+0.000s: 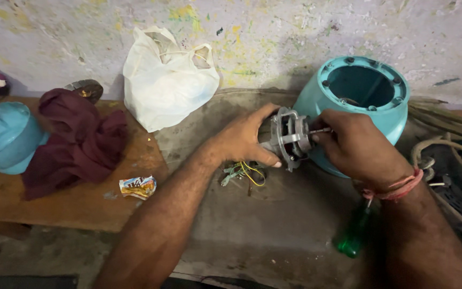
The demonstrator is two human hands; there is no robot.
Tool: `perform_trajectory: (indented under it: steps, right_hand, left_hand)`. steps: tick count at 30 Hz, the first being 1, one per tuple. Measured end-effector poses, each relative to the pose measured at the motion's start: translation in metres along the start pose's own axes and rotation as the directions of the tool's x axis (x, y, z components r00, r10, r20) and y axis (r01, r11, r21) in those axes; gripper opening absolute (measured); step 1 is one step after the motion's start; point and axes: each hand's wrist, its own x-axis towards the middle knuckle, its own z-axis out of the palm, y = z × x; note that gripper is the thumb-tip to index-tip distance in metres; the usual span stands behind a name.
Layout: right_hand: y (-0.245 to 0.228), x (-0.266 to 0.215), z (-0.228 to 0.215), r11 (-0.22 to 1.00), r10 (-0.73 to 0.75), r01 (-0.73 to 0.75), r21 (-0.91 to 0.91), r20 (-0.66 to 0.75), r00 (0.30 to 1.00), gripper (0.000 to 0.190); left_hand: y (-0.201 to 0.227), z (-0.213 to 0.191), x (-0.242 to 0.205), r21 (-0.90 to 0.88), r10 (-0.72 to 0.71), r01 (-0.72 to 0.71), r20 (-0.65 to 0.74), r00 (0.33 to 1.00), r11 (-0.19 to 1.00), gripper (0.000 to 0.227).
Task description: The person assembles a small electric appliance by inserting a motor into a light blue plastic base and securing it. They then wipe the inside of the base with a maroon cloth. The task involves handling the motor, base, and cleaning cloth.
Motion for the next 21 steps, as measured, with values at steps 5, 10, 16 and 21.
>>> perform_trajectory:
  steps: [5,10,16,21]
  right_hand:
    - [0.004,-0.001,0.005,0.998,0.055,-0.055,-0.021,-0.023,0.998,0.014]
    - [0.009,0.001,0.007,0.987,0.106,-0.106,-0.117,-0.006,0.994,0.023]
    - [0.01,0.0,0.011,0.966,0.209,-0.206,-0.156,0.004,0.978,0.032]
    - [0.011,-0.008,0.005,0.997,0.07,-0.069,-0.028,0.018,0.997,0.02]
  left_hand:
    - [0.0,0.001,0.002,0.048,0.03,-0.03,-0.001,1.0,0.998,0.1]
    - [0.001,0.001,0.002,0.061,0.012,-0.013,0.014,1.0,0.998,0.1]
    - [0.004,0.002,0.002,0.05,0.014,-0.015,0.028,1.0,0.999,0.099]
    - [0.003,0.006,0.003,0.164,0.075,-0.075,0.004,0.997,0.984,0.1]
